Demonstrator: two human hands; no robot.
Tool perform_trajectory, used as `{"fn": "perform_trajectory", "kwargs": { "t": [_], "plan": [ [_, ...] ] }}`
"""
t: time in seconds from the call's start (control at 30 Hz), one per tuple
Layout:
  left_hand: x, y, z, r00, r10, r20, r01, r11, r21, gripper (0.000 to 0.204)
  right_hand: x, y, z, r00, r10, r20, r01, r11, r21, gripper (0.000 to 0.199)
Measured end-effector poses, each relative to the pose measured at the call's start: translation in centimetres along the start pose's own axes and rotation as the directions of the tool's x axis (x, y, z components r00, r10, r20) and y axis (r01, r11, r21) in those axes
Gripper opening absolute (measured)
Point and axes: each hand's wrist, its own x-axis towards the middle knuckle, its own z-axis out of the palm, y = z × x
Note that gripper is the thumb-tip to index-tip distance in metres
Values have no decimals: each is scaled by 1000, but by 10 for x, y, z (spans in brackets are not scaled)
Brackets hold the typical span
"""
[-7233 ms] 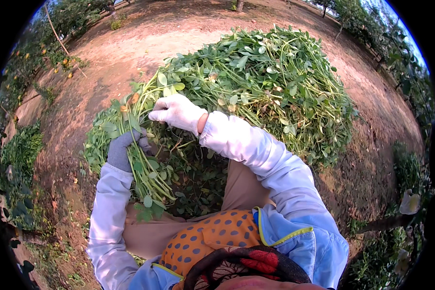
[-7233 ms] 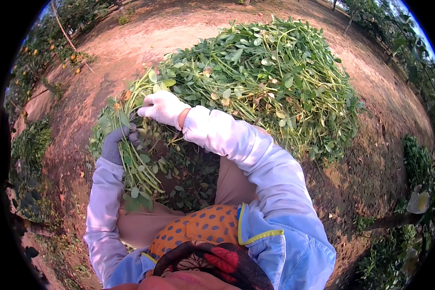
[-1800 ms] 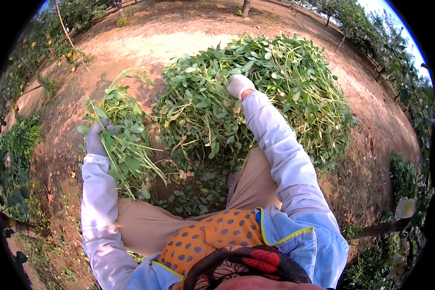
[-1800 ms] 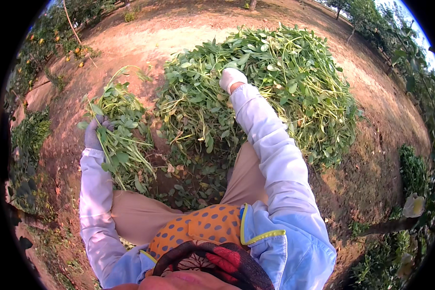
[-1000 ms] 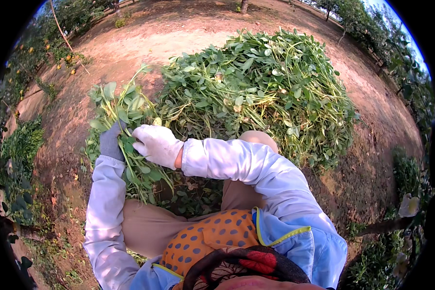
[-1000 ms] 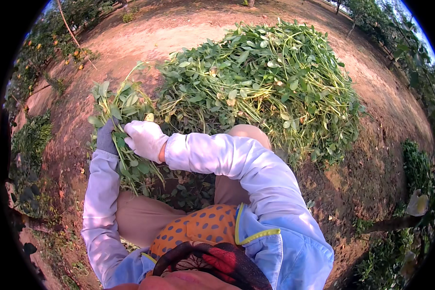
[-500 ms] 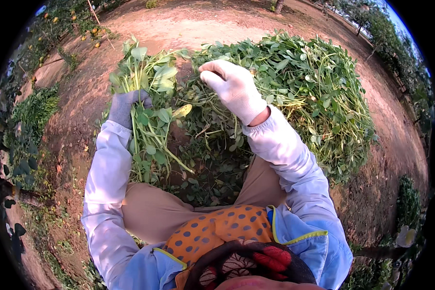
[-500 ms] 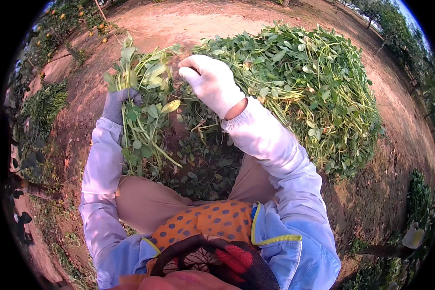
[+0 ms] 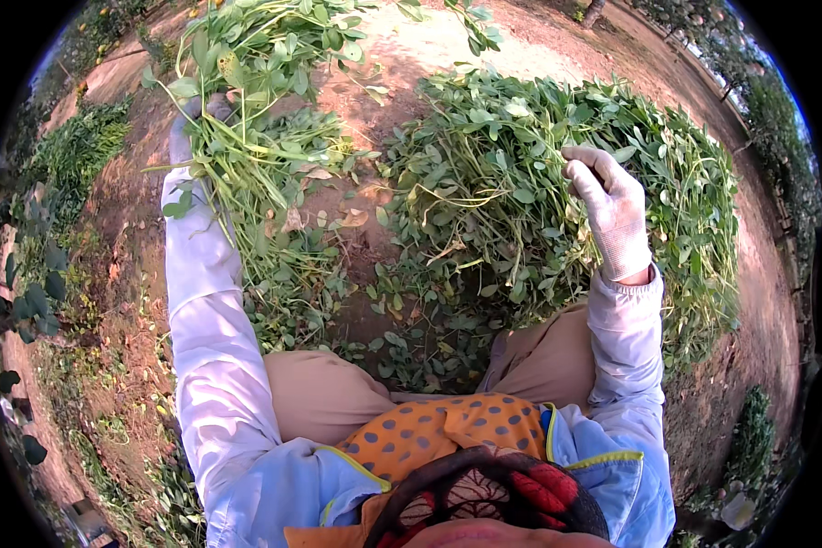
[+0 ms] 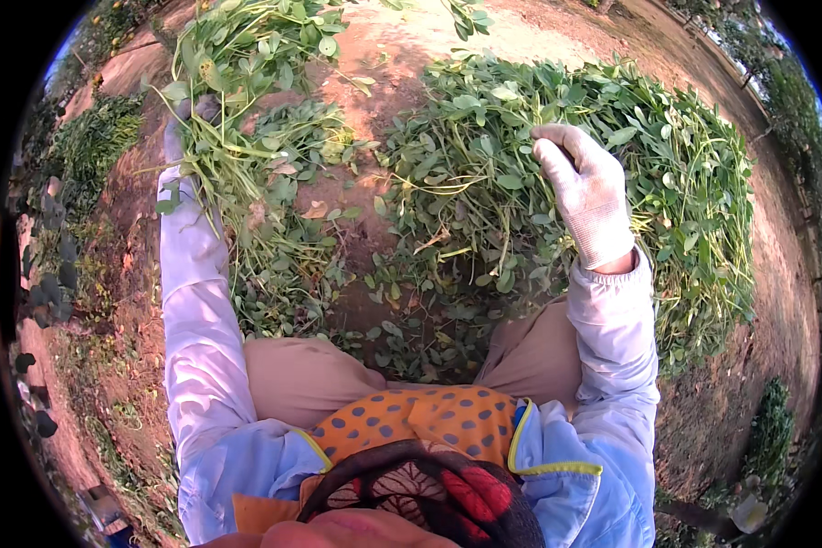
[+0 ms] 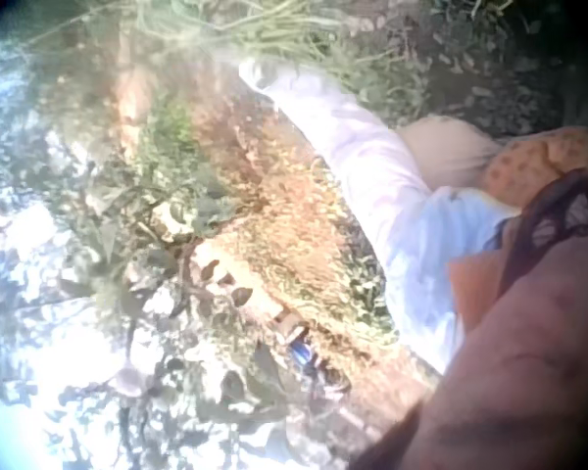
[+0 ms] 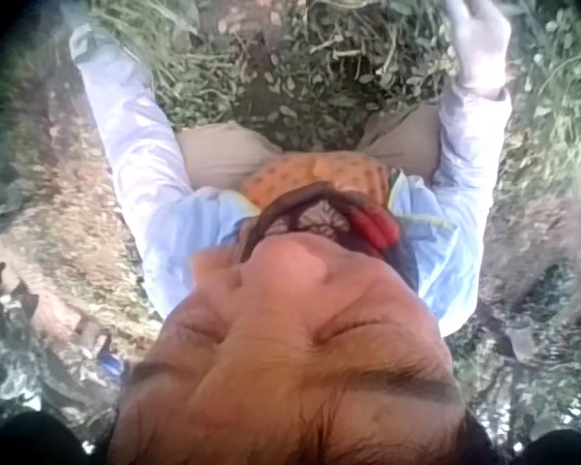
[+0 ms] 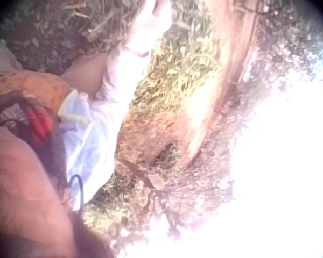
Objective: The person sits cross-legged on the ground and repeatedly picks up bunches of green leafy plants, separates them by hand, and places them into a growing pile. The person handles the plants one at a time, occasionally adjusting the pile.
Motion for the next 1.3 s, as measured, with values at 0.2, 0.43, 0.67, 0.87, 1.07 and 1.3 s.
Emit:
{"fn": "perform_trajectory", "kwargs": {
  "t": [0.2, 0.43, 0.67, 0.87, 1.07, 1.3],
  "plan": [
    [-97, -56, -300, 484, 362, -796, 762, 273, 587, 43, 0, -17, 18, 977, -166, 131, 193, 952, -236, 15],
    [-208, 12, -371, 791, 479, -381, 612, -637, 469, 49, 1, -14, 26, 966, -209, 151, 234, 957, -172, 15],
    [-100, -48, -205, 444, 806, -390, 449, 176, 876, 41, 11, 2, 35, 994, -40, 99, 57, 983, -174, 16],
    [-99, -87, -246, 594, 792, -142, 612, -331, 718, 55, 26, 10, 38, 1000, -10, 1, 10, 979, -201, 15],
    [-122, -78, -332, 723, 417, -550, 684, -542, 488, 35, 32, 18, 26, 994, 74, -75, -84, 985, -150, 16],
    [-128, -60, -272, 827, 391, -404, 562, -621, 547, 27, 34, 59, -14, 989, 3, -149, -35, 977, -213, 19]
  ]
}}
